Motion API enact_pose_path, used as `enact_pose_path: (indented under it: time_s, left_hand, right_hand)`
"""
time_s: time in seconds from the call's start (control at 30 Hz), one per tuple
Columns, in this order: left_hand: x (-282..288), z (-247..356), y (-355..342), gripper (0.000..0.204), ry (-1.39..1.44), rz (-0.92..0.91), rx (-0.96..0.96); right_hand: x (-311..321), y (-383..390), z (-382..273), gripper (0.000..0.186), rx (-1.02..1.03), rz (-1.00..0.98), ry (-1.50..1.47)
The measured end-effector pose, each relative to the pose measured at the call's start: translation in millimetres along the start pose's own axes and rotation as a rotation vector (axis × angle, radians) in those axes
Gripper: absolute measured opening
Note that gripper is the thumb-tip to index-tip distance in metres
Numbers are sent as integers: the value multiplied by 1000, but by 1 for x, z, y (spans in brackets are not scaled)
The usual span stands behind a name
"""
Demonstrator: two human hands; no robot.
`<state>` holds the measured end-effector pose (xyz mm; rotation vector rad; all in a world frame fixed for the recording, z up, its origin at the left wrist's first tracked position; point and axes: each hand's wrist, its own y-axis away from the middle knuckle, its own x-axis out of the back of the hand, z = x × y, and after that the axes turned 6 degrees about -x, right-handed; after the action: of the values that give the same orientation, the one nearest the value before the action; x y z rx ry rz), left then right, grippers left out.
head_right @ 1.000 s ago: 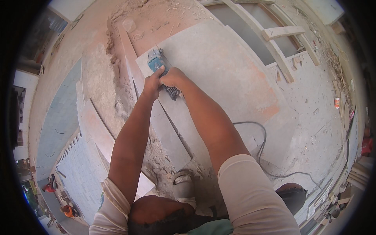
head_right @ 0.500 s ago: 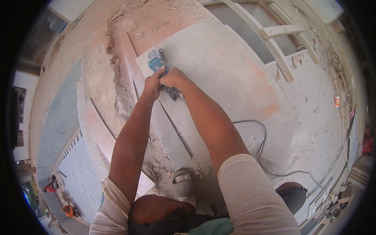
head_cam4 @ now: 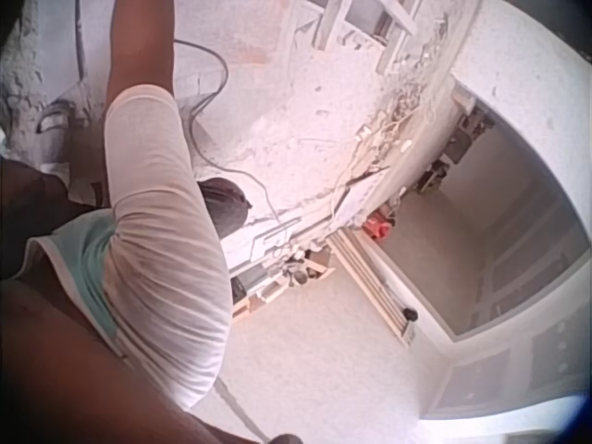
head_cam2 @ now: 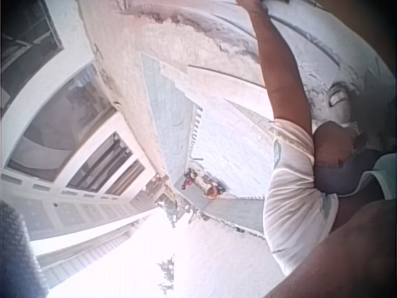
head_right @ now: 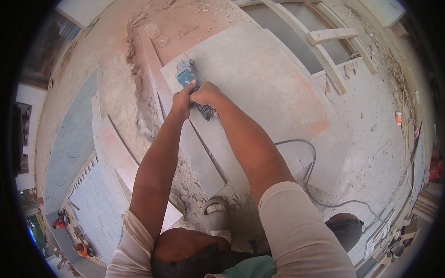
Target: The person cuts a large tile using a hand-held angle grinder, kemudian turns and repositions the tile pieces on the dusty ground.
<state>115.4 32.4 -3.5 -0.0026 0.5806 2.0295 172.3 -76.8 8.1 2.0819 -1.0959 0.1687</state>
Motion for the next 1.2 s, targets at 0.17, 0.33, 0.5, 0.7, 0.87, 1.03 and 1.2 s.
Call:
enact_pose_path:
  time_s: [0.17,0.33,0.5,0.7,0.87,1.03,1.2]
  left_hand:
    - [0,-1,4,47,10,14,-12]
    - [0,-3,3,47,8,14,-22]
    - [0,-6,1,49,-1,26,-25]
    - [2,-7,2,51,-13,19,-19]
    - [1,-9,4,50,-3,17,-16]
    - [-3,-6,14,50,-4,8,-36]
    - [-5,-8,17,49,-5,28,-16]
  right_hand:
    - [2,8,-1,50,6,-9,-22]
    - [2,8,0,49,4,-10,2]
    - [1,4,3,51,3,-16,-10]
    - [2,10,4,51,3,-19,-25]
    - [1,12,6,50,5,-10,-22]
    - [2,14,8,50,12,-4,-11]
    - [2,17,11,51,15,-3,-14]
